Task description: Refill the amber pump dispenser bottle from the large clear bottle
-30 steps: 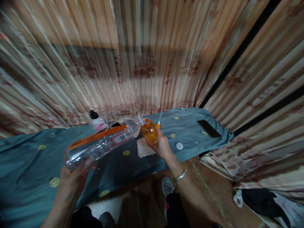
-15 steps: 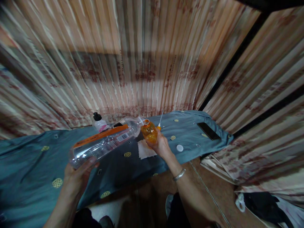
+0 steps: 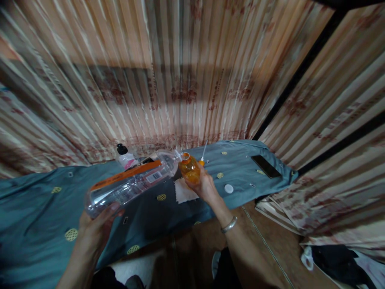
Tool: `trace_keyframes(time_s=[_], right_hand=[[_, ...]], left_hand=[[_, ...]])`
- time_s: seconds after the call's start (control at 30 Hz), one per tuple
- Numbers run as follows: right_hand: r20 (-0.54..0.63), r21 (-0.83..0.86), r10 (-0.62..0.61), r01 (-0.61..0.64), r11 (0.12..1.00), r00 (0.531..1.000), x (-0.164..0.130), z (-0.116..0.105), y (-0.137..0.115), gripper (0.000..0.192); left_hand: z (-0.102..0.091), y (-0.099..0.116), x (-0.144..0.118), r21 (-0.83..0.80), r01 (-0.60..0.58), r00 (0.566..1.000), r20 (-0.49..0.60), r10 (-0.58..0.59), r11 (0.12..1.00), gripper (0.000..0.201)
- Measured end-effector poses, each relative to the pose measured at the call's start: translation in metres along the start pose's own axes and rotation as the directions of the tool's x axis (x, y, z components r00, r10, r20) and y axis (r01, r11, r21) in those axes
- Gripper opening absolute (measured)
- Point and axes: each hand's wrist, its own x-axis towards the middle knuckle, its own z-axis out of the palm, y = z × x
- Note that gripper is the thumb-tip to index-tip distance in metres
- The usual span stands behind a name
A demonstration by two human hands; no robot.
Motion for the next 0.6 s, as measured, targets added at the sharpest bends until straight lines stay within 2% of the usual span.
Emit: trace_keyframes(time_s=[0.2,0.4,0.6], right_hand=[[-0.002,0.063,-0.026,0.026,0.998,1.0,-0.0024,-0.0036,0.0024,0.074],[0.028,0.135,0.005,-0.008,0.991,1.0,-0.005,-0.0087,0.0034,0.075],[-0.01,0.115,-0.004,0.005,0.993,1.0,-0.007,-0.0069,0.0063,0.071]], left_hand=[[-0.001,-0.0018,-0.003,-0.006,0.018,1.0,0.01,-0.018,1.0,0.065],[0.0007,-0.0026,-0.0055,0.006,0.001,0.999,0.04,-0.002,1.0,0.063],[0.0011,-0.005,-0.0096,-0.025,0.027,1.0,0.003,-0.027,0.999,0.079]])
